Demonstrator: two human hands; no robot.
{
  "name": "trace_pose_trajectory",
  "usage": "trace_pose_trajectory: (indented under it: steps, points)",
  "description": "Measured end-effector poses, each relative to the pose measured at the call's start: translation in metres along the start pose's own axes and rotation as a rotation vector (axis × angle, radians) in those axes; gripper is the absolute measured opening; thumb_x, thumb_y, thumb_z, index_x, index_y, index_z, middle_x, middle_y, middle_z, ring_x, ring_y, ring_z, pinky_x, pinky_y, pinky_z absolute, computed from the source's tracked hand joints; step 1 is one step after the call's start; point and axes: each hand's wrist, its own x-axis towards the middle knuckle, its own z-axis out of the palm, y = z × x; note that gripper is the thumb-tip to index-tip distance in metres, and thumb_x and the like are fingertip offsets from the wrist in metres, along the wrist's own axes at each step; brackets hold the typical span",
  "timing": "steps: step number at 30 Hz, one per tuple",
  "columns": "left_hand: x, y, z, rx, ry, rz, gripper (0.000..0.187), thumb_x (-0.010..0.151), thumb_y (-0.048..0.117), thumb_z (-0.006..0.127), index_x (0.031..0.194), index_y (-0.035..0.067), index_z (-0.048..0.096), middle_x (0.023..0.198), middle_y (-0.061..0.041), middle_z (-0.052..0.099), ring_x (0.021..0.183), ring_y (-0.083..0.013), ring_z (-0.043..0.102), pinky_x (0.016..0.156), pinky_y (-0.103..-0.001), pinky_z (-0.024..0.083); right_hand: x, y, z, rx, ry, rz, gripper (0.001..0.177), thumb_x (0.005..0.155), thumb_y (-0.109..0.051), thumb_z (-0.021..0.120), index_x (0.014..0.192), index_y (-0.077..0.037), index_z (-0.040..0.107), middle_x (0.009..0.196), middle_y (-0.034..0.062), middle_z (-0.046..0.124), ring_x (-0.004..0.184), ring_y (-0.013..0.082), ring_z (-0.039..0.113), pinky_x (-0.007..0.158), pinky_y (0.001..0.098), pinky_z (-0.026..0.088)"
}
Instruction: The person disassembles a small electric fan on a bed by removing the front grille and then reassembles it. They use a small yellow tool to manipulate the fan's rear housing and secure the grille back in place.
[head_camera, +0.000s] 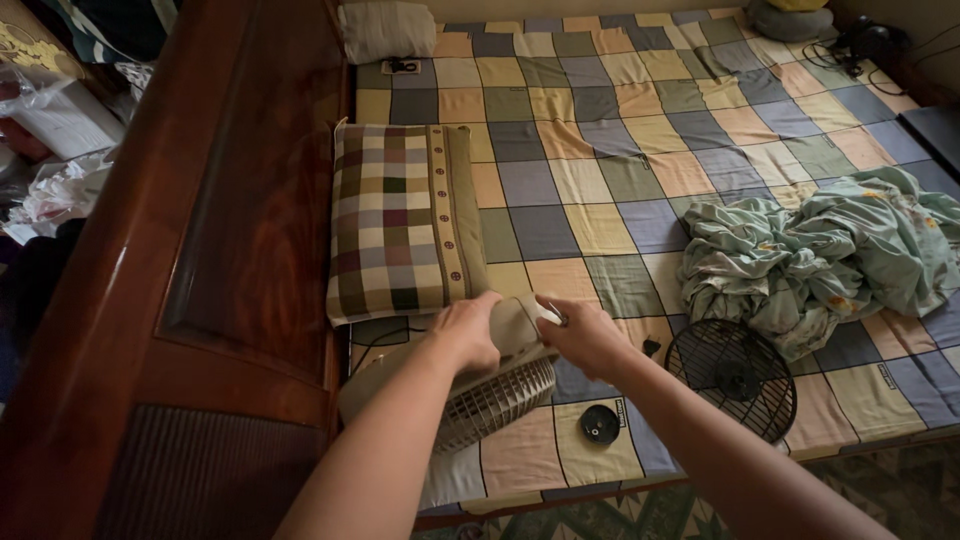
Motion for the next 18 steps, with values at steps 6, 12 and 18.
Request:
trace_pose_trajectory:
  steps: [6,12,18]
  points:
    - [-0.005,0.005,0.0,0.045,-0.044,0.072,0.093,0.063,0.007,0.083,0.147,0.024,0.048,0.136,-0.013,0.064,0.131,-0.0322,0.058,0.11,-0.04,0.049,-0.006,0.002,0.001,-0.012,-0.017,0.026,0.056,0.093,-0.035,0.062,0.148,-0.033,0.056,0.081,0.0056,0.079,0.043,0.0182,0.059,0.042,0.0369,0.049]
    - [-0.016,0.01,-0.003,0.081,-0.095,0.11,0.088,0.066,0.007,0.081,0.147,0.026,0.05,0.136,-0.011,0.064,0.131,-0.0313,0.058,0.11,-0.042,0.048,-0.006,0.006,0.0,-0.09,-0.014,0.041,0.06,0.09,-0.036,0.067,0.149,-0.034,0.053,0.074,0.0054,0.079,0.049,0.0167,0.063,0.044,0.0349,0.05]
    - [-0.02,0.017,0.004,0.11,-0.121,0.107,0.087,0.067,0.009,0.081,0.146,0.026,0.05,0.135,-0.01,0.064,0.129,-0.031,0.06,0.108,-0.043,0.05,-0.008,0.015,0.001,-0.087,-0.052,0.007,0.062,0.088,-0.035,0.074,0.147,-0.03,0.056,0.073,0.0076,0.08,0.061,0.0116,0.075,0.052,0.0301,0.054]
